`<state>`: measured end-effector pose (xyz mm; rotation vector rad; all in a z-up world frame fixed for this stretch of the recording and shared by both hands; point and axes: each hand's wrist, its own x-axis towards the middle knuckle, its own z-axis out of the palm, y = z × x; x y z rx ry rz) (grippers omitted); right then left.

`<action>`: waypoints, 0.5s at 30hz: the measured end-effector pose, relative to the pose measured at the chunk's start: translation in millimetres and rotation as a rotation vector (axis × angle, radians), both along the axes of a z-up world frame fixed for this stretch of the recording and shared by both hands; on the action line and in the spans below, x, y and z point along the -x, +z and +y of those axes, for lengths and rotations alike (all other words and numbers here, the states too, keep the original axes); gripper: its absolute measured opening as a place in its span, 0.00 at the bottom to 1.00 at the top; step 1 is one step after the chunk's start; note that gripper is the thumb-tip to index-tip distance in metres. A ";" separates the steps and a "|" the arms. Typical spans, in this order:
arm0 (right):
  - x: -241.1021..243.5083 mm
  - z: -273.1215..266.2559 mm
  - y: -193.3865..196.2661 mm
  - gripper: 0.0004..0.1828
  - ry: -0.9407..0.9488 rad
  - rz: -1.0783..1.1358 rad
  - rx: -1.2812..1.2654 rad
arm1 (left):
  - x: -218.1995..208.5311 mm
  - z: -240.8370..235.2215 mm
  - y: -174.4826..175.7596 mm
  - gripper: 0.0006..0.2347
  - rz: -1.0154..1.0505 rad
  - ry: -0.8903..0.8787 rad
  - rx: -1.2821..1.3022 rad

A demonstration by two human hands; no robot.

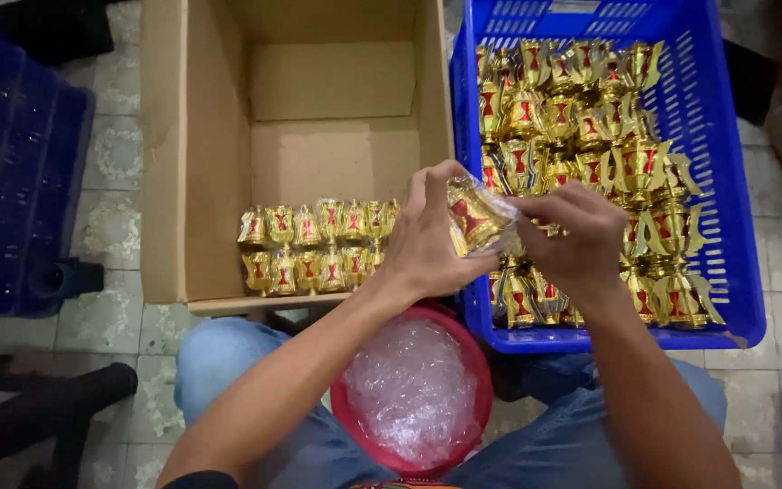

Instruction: The person wraps gold-colored decorative items in plastic and places them into a cardboard box.

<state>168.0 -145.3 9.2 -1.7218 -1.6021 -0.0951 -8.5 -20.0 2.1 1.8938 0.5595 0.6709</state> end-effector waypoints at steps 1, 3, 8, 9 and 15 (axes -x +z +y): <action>-1.9 -0.6 1.7 0.11 -0.018 0.073 -0.012 | -1.1 0.8 -2.0 0.37 -0.032 -0.009 0.017; -1.5 -1.4 11.0 0.07 -0.024 0.150 -0.009 | -2.6 -1.2 -4.2 0.37 -0.060 -0.006 0.046; 23.6 -0.8 36.0 0.31 0.130 0.358 0.335 | -2.7 4.5 -8.6 0.41 -0.037 0.032 -0.103; 30.2 1.9 33.6 0.31 0.152 0.368 0.344 | -3.7 8.9 -10.2 0.41 -0.023 0.052 -0.097; 55.7 11.6 14.7 0.34 0.058 -0.051 0.272 | -11.3 8.3 -25.1 0.46 -0.017 0.150 0.009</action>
